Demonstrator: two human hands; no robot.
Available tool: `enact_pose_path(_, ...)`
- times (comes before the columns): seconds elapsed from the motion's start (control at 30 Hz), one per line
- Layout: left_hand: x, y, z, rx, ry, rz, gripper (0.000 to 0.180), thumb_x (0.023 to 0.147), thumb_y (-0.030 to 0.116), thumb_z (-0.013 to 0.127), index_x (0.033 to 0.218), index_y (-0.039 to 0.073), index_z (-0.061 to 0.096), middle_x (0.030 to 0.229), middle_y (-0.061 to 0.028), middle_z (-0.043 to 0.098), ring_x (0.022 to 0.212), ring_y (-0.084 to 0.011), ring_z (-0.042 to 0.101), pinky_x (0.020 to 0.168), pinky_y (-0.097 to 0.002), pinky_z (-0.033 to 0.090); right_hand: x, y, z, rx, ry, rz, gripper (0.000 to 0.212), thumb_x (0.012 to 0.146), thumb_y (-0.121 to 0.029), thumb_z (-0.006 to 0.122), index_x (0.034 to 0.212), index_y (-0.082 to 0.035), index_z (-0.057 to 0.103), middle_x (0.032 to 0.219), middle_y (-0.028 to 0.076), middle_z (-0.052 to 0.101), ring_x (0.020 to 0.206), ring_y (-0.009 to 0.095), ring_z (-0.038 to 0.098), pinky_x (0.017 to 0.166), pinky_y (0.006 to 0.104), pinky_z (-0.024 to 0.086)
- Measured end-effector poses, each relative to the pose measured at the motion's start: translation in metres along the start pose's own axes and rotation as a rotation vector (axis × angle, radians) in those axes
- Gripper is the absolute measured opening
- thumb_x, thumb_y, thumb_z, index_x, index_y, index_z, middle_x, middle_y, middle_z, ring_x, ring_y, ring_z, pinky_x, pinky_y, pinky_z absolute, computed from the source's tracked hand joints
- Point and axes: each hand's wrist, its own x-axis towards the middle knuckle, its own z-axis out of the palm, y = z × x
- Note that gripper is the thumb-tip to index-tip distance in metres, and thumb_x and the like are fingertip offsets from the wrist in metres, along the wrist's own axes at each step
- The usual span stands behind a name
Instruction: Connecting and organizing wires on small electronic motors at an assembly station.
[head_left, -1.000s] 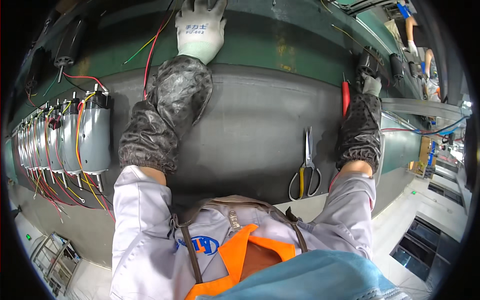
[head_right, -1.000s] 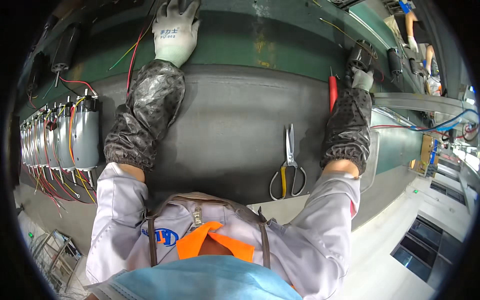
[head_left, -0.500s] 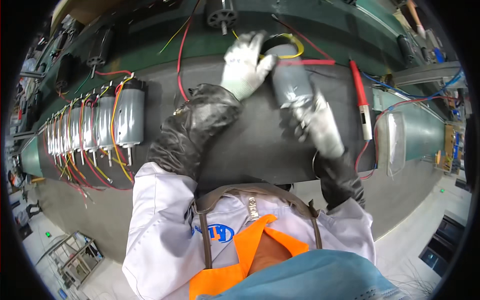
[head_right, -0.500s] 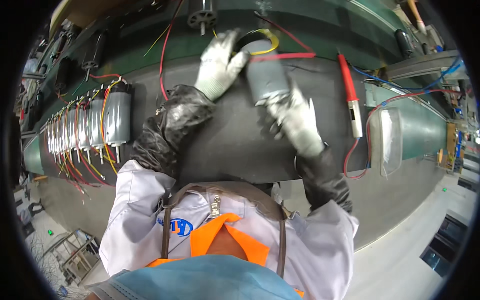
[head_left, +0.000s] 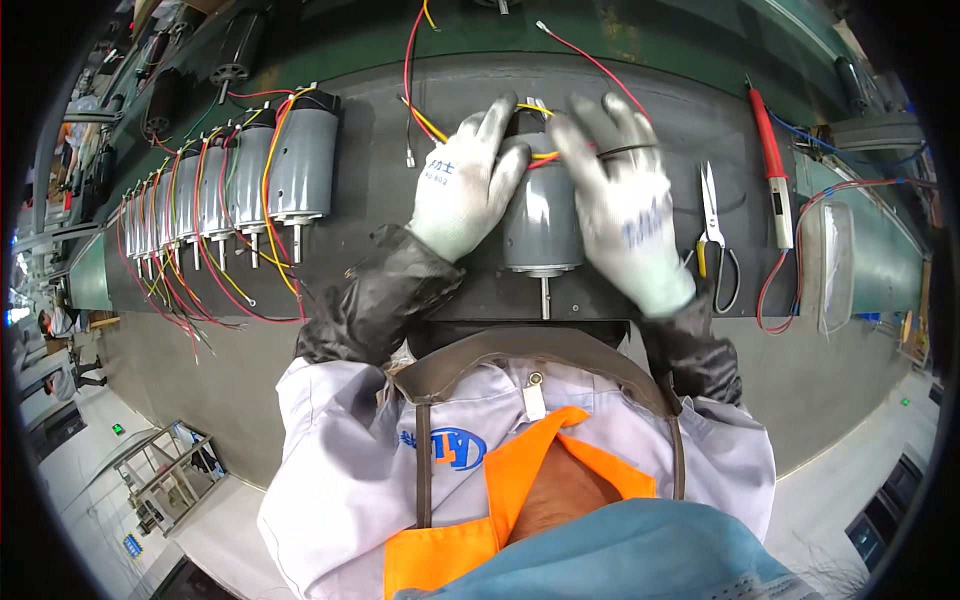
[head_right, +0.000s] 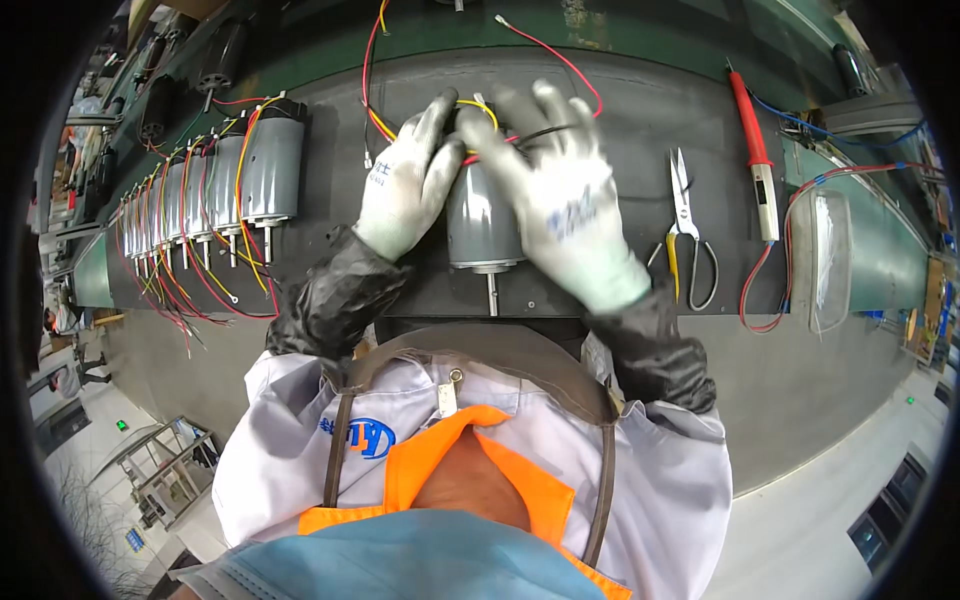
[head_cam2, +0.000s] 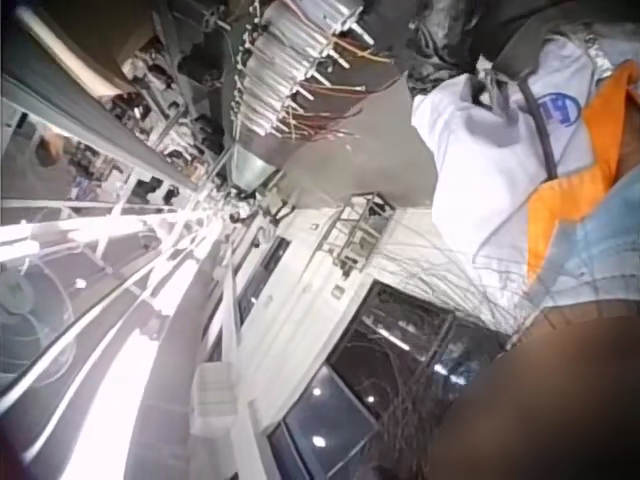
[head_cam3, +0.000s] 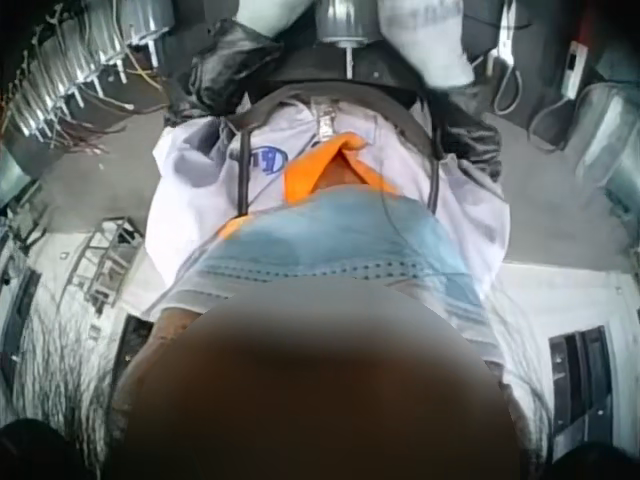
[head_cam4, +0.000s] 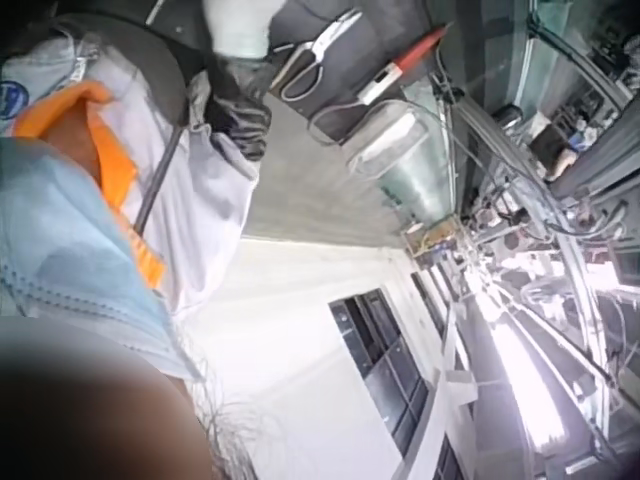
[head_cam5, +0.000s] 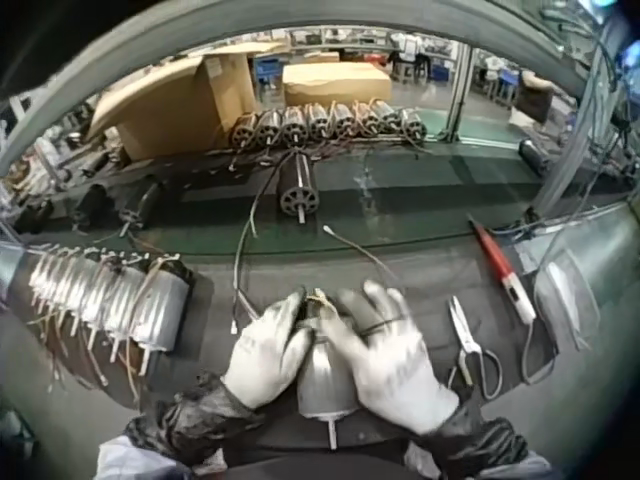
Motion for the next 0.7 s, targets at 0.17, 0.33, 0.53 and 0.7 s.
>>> enact_pose_path(0.17,-0.03,0.034,-0.054,0.138,-0.468,-0.208,0.04,0.101,0.023,0.056,0.135,0.001,0.056,0.111,-0.0223,0.068,0.097,-0.037,0.068,0.09,-0.0408,0.053,-0.014,0.036,0.018,0.232,-0.211,0.332,0.046,0.083,-0.004,0.067,0.129,-0.008,0.064,0.109,0.017,0.07,0.091,0.034,0.067,0.081,0.0422,0.053)
enact_pose_path(0.33,-0.015,0.035,-0.092,-0.051,-0.817,-0.379,0.038,0.099,0.025,0.06,0.128,0.0,0.061,0.095,-0.0212,0.07,0.081,-0.0324,0.07,0.077,-0.0373,0.056,0.002,0.028,-0.086,0.733,-0.68,0.707,0.043,0.082,-0.006,0.066,0.124,0.002,0.064,0.073,0.014,0.061,0.058,0.014,0.063,0.058,0.0309,0.05)
enact_pose_path(0.53,-0.02,0.019,-0.1,-0.084,-0.881,-0.363,0.04,0.1,0.033,0.058,0.124,0.002,0.063,0.069,-0.0144,0.065,0.062,-0.0279,0.067,0.061,-0.0379,0.054,-0.029,0.047,-0.153,0.649,-0.885,0.816,0.044,0.082,-0.005,0.066,0.126,0.003,0.063,0.072,0.015,0.059,0.057,0.013,0.057,0.059,0.0305,0.047)
enact_pose_path(0.7,-0.019,0.029,-0.071,-0.093,-0.727,0.024,0.036,0.1,0.032,0.056,0.122,0.004,0.064,0.071,-0.0154,0.066,0.063,-0.0298,0.068,0.06,-0.0391,0.054,-0.064,0.05,-0.142,0.188,-0.647,0.502,0.048,0.084,-0.005,0.065,0.132,0.002,0.061,0.079,0.012,0.066,0.068,0.016,0.062,0.068,0.0335,0.05)
